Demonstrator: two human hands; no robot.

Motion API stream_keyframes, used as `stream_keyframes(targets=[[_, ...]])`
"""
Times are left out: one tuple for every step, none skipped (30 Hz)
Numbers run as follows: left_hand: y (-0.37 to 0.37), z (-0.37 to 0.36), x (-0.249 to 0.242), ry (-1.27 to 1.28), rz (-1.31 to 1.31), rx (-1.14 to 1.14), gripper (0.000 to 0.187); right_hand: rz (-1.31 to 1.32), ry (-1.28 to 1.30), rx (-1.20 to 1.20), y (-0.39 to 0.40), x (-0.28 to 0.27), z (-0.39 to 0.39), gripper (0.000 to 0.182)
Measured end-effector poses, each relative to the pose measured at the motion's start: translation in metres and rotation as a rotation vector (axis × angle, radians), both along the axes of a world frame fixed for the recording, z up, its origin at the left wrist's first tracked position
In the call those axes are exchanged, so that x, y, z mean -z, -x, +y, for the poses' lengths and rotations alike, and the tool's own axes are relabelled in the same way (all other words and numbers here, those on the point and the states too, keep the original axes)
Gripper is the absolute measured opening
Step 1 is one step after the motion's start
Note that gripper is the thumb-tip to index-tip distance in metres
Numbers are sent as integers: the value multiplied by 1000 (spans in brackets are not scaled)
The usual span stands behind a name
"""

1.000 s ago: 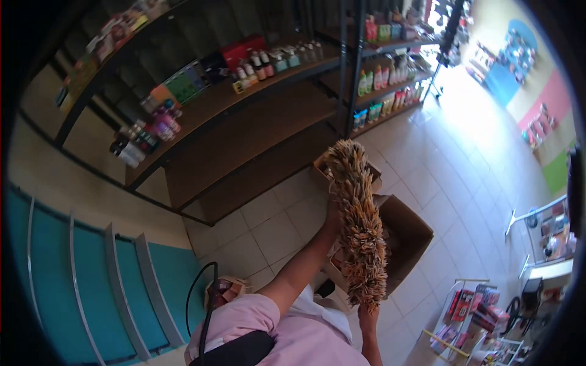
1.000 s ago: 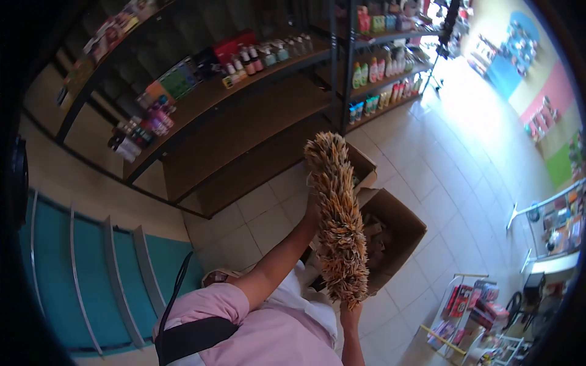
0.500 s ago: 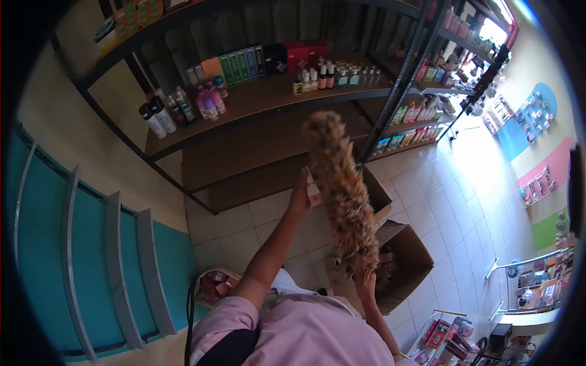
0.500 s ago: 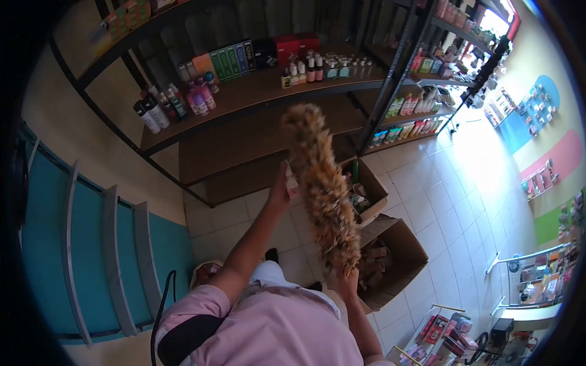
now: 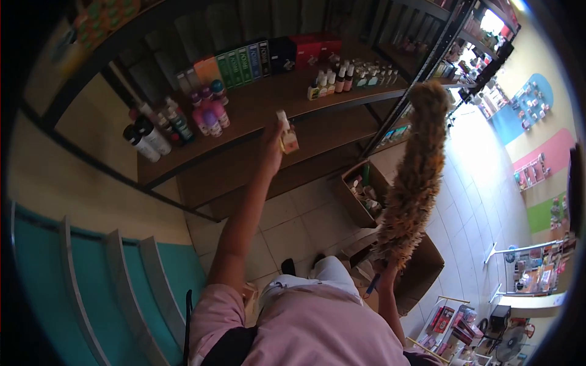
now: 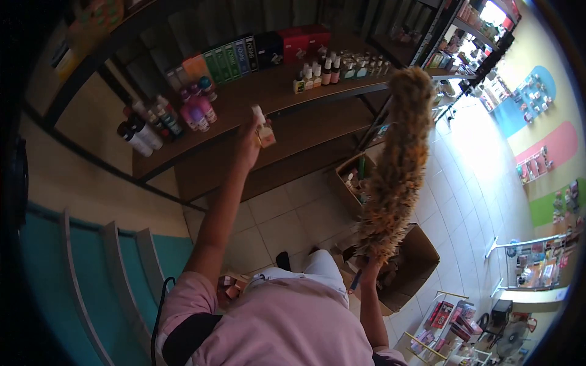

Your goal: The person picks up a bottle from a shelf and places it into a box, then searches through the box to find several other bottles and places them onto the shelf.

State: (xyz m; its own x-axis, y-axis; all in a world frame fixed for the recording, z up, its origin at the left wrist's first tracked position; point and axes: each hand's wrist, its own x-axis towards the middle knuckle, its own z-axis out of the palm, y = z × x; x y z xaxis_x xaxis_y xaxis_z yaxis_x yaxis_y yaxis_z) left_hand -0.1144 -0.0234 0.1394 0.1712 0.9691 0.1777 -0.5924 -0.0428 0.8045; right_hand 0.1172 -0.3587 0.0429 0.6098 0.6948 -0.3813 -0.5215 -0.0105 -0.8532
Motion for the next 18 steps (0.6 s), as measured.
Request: stream_keyframes(targets=[[2, 24, 5, 8, 34, -26, 28, -147, 83, 31, -3, -14, 11, 24], [0, 47, 10, 16, 68, -55, 28, -113, 54, 28, -6, -33, 20, 26], [-4, 65, 5, -60, 131, -89, 28, -105, 42, 83, -14, -30, 27, 27], [-7, 81, -5, -138, 194, -129, 29, -96, 27, 133, -27, -24, 36, 29], [-11, 96, -12, -215, 259, -174, 31, -103, 0, 167, -38, -19, 45, 31], [-15, 110, -15, -184, 194, -165, 32, -108, -27, 197, -50, -12, 55, 34], [-19, 123, -18, -154, 131, -156, 33, -43, -51, 202, -62, 0, 64, 40], [-26, 140, -25, -135, 65, -147, 34, 16, -110, 169, -77, 18, 71, 25], [-31, 160, -27, -123, 56, -142, 34, 25, -99, 206, -80, 16, 89, 25], [-34, 176, -24, -100, 51, -137, 34, 37, -77, 243, -83, 14, 102, 26], [-36, 189, -19, -72, 45, -134, 34, 47, -120, 226, -84, 11, 115, 26], [-39, 197, -18, -70, 92, -138, 33, 55, -158, 207, -84, 7, 128, 27], [-43, 205, -18, -70, 134, -142, 33, 59, -198, 187, -87, 3, 141, 27], [-47, 216, -18, -74, 171, -146, 33, 45, -221, 145, -93, 0, 155, 27], [-51, 225, -17, -73, 208, -170, 33, 31, -239, 104, -98, -2, 165, 28], [-55, 232, -15, -65, 247, -190, 32, 18, -250, 67, -101, -3, 170, 29], [-59, 237, -11, -55, 284, -206, 32, 8, -224, 83, -104, -4, 174, 29], [-61, 245, -3, -69, 335, -191, 32, -7, -202, 101, -107, -5, 179, 30]])
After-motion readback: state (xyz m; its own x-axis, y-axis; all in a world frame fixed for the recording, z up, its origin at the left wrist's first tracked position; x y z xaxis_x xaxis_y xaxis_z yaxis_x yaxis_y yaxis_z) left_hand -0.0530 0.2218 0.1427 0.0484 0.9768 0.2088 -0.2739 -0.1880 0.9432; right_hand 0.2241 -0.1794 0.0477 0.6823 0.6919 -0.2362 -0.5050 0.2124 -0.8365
